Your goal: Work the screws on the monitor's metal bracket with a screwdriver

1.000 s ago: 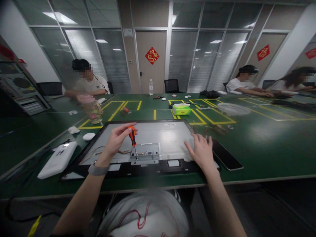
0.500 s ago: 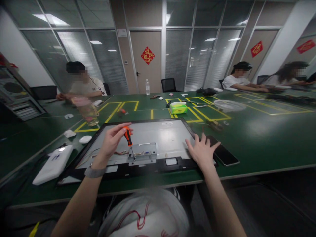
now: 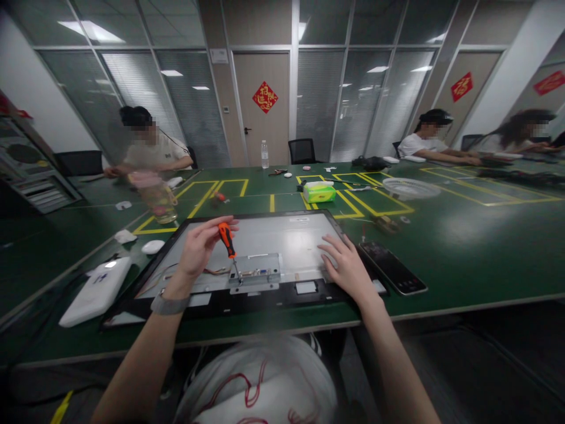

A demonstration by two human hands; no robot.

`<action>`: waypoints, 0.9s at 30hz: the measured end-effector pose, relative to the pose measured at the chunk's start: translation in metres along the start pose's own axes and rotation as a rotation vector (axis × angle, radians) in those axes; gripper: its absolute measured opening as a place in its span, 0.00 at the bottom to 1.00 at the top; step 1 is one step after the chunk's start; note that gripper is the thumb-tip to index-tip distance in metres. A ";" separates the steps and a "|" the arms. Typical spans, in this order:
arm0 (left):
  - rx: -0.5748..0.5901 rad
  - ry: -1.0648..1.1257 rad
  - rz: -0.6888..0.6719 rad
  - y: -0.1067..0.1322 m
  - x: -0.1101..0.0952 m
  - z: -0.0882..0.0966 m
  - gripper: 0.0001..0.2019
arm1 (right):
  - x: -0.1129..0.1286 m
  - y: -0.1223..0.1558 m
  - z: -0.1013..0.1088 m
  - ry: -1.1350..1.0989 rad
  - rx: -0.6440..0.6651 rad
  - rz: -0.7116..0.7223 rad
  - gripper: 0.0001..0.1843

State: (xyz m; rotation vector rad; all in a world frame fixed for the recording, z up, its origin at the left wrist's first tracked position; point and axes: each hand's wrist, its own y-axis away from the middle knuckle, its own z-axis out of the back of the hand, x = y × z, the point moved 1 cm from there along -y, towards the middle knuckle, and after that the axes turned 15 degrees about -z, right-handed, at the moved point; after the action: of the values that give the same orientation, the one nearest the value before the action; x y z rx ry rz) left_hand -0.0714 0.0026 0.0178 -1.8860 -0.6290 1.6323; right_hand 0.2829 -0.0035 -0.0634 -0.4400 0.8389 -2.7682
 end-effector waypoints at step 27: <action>0.162 -0.063 -0.142 0.002 -0.002 -0.001 0.13 | -0.001 -0.003 0.001 -0.193 0.356 -0.159 0.20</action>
State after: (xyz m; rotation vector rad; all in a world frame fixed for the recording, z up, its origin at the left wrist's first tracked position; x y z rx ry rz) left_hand -0.0710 -0.0004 0.0183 -1.6421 -0.6220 1.6062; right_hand 0.2839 -0.0014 -0.0612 -0.7137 0.2697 -2.8723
